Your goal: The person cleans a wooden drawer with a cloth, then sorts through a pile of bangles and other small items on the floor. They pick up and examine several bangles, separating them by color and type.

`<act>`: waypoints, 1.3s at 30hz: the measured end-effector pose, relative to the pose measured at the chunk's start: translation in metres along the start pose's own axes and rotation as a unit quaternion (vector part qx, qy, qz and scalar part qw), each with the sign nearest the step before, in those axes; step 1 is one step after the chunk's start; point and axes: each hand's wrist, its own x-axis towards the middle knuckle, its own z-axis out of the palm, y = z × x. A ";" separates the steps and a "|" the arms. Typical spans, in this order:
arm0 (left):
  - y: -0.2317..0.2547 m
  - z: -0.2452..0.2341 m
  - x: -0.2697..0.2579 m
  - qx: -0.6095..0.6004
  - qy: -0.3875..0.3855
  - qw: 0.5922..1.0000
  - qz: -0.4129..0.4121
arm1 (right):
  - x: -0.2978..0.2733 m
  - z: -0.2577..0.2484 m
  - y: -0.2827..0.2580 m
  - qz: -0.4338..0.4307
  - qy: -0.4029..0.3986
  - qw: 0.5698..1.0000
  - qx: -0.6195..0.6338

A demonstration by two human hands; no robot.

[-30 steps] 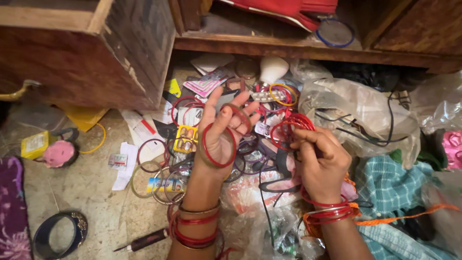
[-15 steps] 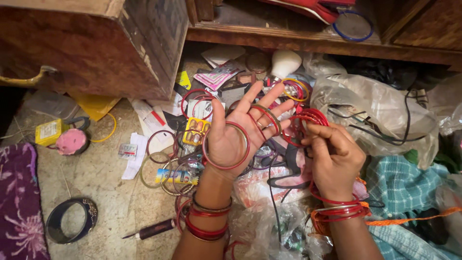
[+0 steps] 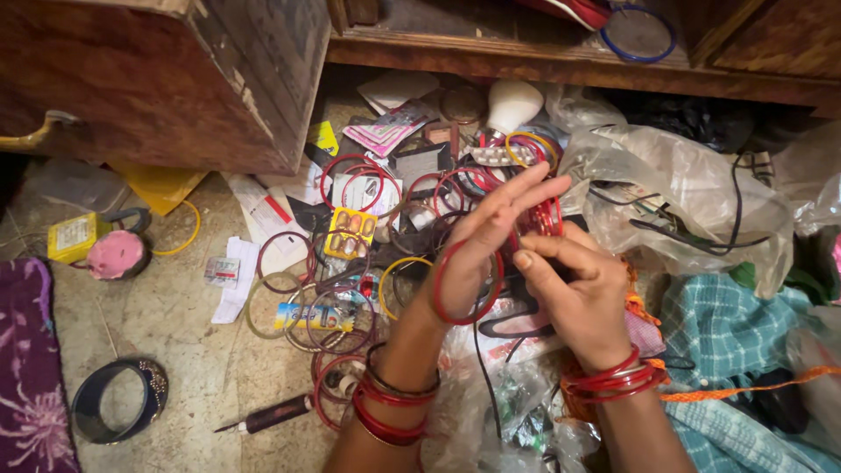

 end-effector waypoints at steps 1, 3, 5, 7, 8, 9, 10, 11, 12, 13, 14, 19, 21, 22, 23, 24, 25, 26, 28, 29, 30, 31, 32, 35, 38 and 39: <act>-0.001 0.000 0.000 -0.010 0.020 1.000 -0.011 | 0.000 0.000 0.001 0.008 0.001 1.000 -0.003; -0.008 0.001 0.003 -0.031 0.061 0.997 -0.034 | -0.001 0.001 0.004 0.041 0.021 0.997 0.057; -0.017 0.002 0.008 -0.024 0.126 0.992 -0.021 | -0.002 0.001 0.008 0.085 0.049 0.989 0.110; -0.024 0.000 0.008 -0.025 0.160 0.987 -0.002 | -0.001 0.002 0.011 0.140 0.083 0.974 0.156; -0.025 -0.002 0.008 -0.030 0.162 0.986 0.010 | -0.002 0.003 0.013 0.126 0.081 0.977 0.151; -0.027 -0.003 0.008 -0.035 0.164 0.986 0.022 | -0.002 0.002 0.014 0.113 0.080 0.979 0.147; -0.028 -0.004 0.008 -0.045 0.158 0.986 0.023 | -0.002 0.002 0.014 0.100 0.078 0.982 0.143; -0.028 -0.004 0.007 -0.055 0.153 0.986 0.024 | -0.002 0.002 0.015 0.082 0.075 0.984 0.136; -0.027 -0.005 0.006 -0.065 0.148 0.987 0.025 | -0.002 0.002 0.015 0.065 0.073 0.987 0.129; -0.027 -0.006 0.005 -0.068 0.146 0.987 0.023 | -0.002 0.003 0.016 0.048 0.071 0.989 0.122; -0.026 -0.006 0.005 -0.072 0.145 0.987 0.021 | -0.002 0.004 0.016 0.061 0.076 0.987 0.125; -0.026 -0.005 0.006 -0.093 0.140 0.985 0.023 | -0.003 0.004 0.013 0.111 0.106 0.979 0.135; -0.026 -0.004 0.006 -0.082 0.153 0.985 0.019 | -0.002 0.005 0.012 0.115 0.125 0.975 0.142; -0.026 -0.003 0.006 -0.042 0.188 0.981 0.036 | -0.003 0.005 0.011 0.117 0.134 0.973 0.145; -0.026 -0.002 0.005 -0.002 0.222 0.974 0.053 | -0.003 0.005 0.011 0.112 0.141 0.973 0.145; -0.026 -0.001 0.006 0.039 0.255 0.964 0.070 | -0.003 0.005 0.011 0.107 0.148 0.973 0.144; -0.025 -0.001 0.007 0.032 0.289 0.952 0.101 | -0.003 0.004 0.011 0.102 0.155 0.972 0.143; -0.024 -0.002 0.008 0.024 0.321 0.937 0.133 | -0.002 0.004 0.011 0.105 0.160 0.971 0.142; -0.020 -0.005 0.011 -0.029 0.319 0.937 0.143 | 0.000 0.004 0.011 0.113 0.170 0.969 0.140; -0.017 -0.010 0.010 -0.074 0.285 0.948 0.123 | 0.000 0.004 0.011 0.097 0.175 0.969 0.148; -0.014 -0.012 0.009 -0.119 0.251 0.955 0.103 | 0.000 0.006 0.011 0.081 0.179 0.968 0.156; -0.014 -0.012 0.008 -0.172 0.206 0.959 0.086 | 0.000 0.007 0.010 0.066 0.184 0.967 0.164; -0.014 -0.010 0.007 -0.225 0.160 0.959 0.070 | -0.002 0.007 0.009 0.031 0.188 0.975 0.117; -0.015 0.000 0.006 -0.254 0.091 0.963 0.017 | -0.005 0.003 0.006 -0.039 0.185 0.982 0.008; -0.015 0.010 0.006 -0.201 0.051 0.978 -0.031 | -0.007 0.001 0.004 -0.042 0.155 0.987 -0.006; -0.014 0.012 0.005 -0.179 0.038 0.982 -0.046 | -0.007 0.001 0.004 -0.046 0.141 0.989 0.008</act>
